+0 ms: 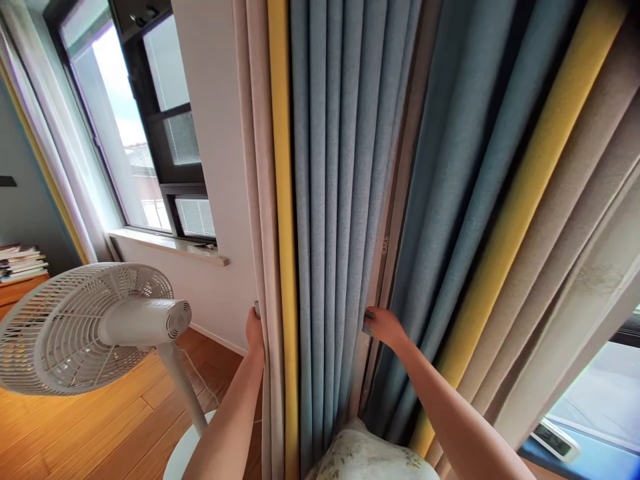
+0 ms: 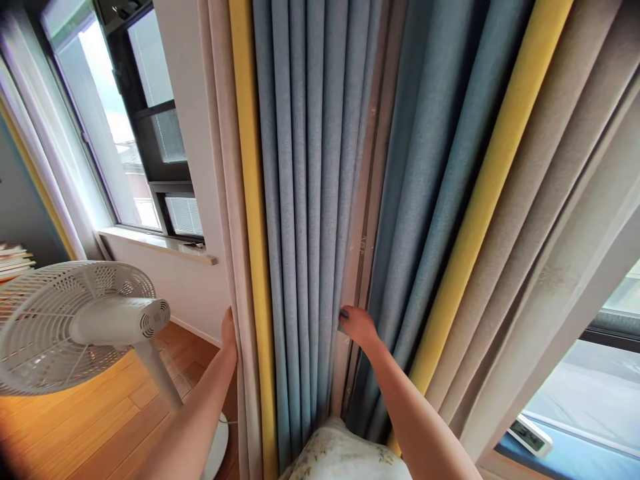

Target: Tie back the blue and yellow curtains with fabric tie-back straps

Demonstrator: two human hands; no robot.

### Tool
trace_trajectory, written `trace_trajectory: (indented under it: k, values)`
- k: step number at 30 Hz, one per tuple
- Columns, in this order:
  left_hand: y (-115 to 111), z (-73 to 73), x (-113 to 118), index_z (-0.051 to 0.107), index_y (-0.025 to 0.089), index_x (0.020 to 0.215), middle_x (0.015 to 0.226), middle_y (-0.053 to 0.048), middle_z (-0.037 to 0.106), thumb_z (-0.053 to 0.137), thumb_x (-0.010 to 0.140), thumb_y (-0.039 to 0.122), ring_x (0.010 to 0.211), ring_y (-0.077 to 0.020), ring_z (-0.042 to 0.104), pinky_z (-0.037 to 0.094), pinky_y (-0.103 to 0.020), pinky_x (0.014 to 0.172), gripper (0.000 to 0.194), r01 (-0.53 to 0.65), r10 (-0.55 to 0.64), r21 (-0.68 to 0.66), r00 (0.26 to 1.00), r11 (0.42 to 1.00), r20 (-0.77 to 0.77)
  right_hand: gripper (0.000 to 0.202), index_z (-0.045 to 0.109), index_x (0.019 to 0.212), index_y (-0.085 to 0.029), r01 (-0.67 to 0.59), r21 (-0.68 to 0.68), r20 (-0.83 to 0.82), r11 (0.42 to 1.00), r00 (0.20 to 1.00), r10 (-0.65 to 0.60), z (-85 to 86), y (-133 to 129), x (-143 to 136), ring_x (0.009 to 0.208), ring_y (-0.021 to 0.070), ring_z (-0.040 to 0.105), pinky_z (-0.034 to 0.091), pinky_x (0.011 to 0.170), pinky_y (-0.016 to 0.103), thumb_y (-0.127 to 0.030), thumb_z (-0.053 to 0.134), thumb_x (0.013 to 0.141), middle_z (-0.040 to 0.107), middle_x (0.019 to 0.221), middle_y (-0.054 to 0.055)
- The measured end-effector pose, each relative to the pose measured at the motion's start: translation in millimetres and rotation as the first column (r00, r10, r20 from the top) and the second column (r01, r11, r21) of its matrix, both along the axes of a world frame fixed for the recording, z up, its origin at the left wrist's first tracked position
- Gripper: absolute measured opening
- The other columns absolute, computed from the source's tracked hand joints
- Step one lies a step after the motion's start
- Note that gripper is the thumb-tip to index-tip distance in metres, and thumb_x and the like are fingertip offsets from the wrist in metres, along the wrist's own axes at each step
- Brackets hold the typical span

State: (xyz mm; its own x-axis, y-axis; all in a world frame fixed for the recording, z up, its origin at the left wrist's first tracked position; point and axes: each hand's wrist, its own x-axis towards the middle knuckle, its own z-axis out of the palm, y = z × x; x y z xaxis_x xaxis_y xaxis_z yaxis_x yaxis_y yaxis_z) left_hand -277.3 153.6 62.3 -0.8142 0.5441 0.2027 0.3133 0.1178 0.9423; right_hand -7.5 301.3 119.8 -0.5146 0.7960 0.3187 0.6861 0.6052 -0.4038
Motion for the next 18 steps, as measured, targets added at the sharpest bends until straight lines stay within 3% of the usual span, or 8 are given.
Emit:
trace_trajectory:
  k: [3, 6, 8, 11, 14, 16, 18]
  values:
    - [-10.6, -10.8, 11.9, 0.049, 0.019, 0.082, 0.074, -0.002, 0.057, 0.046, 0.072, 0.037, 0.069, -0.0166, 0.055, 0.040, -0.026, 0.061, 0.021, -0.125, 0.099, 0.141, 0.980, 0.982, 0.174, 0.017, 0.056, 0.082, -0.019, 0.070, 0.055, -0.120, 0.996, 0.991, -0.063, -5.2, -19.8, 4.6, 0.063, 0.0154, 0.054, 0.035, 0.056, 0.024, -0.024, 0.043, 0.073, 0.056, 0.064, 0.001]
    - [-19.1, -20.4, 39.7, 0.050, 0.019, 0.079, 0.069, 0.001, 0.055, 0.049, 0.070, 0.040, 0.063, -0.0137, 0.052, 0.040, -0.025, 0.059, 0.023, -0.230, 0.105, 0.371, 0.939, 0.900, 0.327, 0.021, 0.045, 0.092, -0.018, 0.122, 0.056, -0.437, 0.991, 0.895, -0.086, -23.3, -46.3, 0.4, 0.052, 0.0122, 0.047, 0.035, 0.050, 0.022, -0.026, 0.043, 0.072, 0.048, 0.058, -0.004]
    - [-21.0, -21.8, 62.2, 0.049, 0.019, 0.077, 0.068, 0.002, 0.053, 0.050, 0.070, 0.041, 0.062, -0.0130, 0.050, 0.039, -0.025, 0.060, 0.024, -0.279, 0.151, 0.449, 0.942, 0.849, 0.300, 0.026, 0.039, 0.097, -0.018, 0.119, 0.105, -0.614, 0.987, 0.789, -0.030, -36.9, -66.6, -7.7, 0.048, 0.0105, 0.043, 0.035, 0.048, 0.021, -0.026, 0.043, 0.072, 0.045, 0.059, -0.005]
    - [-16.8, -16.7, 91.7, 0.044, 0.019, 0.076, 0.066, 0.003, 0.051, 0.046, 0.074, 0.042, 0.061, -0.0125, 0.049, 0.039, -0.025, 0.060, 0.023, -0.289, 0.209, 0.490, 0.955, 0.822, 0.212, 0.026, 0.036, 0.098, -0.019, 0.076, 0.210, -0.712, 0.975, 0.695, 0.099, -49.0, -95.2, -23.1, 0.048, 0.0093, 0.042, 0.035, 0.047, 0.020, -0.023, 0.043, 0.073, 0.044, 0.062, -0.005]
    - [-6.8, -7.3, 109.5, 0.042, 0.020, 0.079, 0.066, 0.002, 0.050, 0.042, 0.078, 0.039, 0.062, -0.0130, 0.050, 0.038, -0.025, 0.060, 0.019, -0.198, 0.186, 0.399, 0.980, 0.896, 0.068, 0.023, 0.038, 0.097, -0.019, 0.022, 0.296, -0.658, 0.955, 0.729, 0.187, -48.5, -112.4, -36.5, 0.049, 0.0091, 0.044, 0.036, 0.048, 0.019, -0.021, 0.043, 0.075, 0.044, 0.060, -0.006]
    - [0.1, -0.3, 114.9, 0.042, 0.021, 0.082, 0.067, 0.002, 0.052, 0.043, 0.078, 0.034, 0.063, -0.0139, 0.051, 0.036, -0.024, 0.058, 0.014, -0.112, 0.127, 0.241, 0.991, 0.964, -0.048, 0.021, 0.039, 0.097, -0.017, -0.021, 0.343, -0.582, 0.939, 0.780, 0.230, -44.3, -115.2, -42.7, 0.048, 0.0091, 0.046, 0.037, 0.049, 0.019, -0.020, 0.042, 0.076, 0.046, 0.059, -0.005]
    - [5.6, 5.8, 116.3, 0.043, 0.021, 0.085, 0.070, 0.001, 0.054, 0.044, 0.078, 0.032, 0.065, -0.0155, 0.054, 0.034, -0.024, 0.055, 0.013, -0.051, 0.061, 0.084, 0.989, 0.995, -0.133, 0.018, 0.043, 0.095, -0.016, -0.074, 0.410, -0.459, 0.909, 0.845, 0.276, -39.6, -112.6, -46.6, 0.052, 0.0097, 0.049, 0.038, 0.052, 0.020, -0.018, 0.040, 0.077, 0.051, 0.063, -0.002]
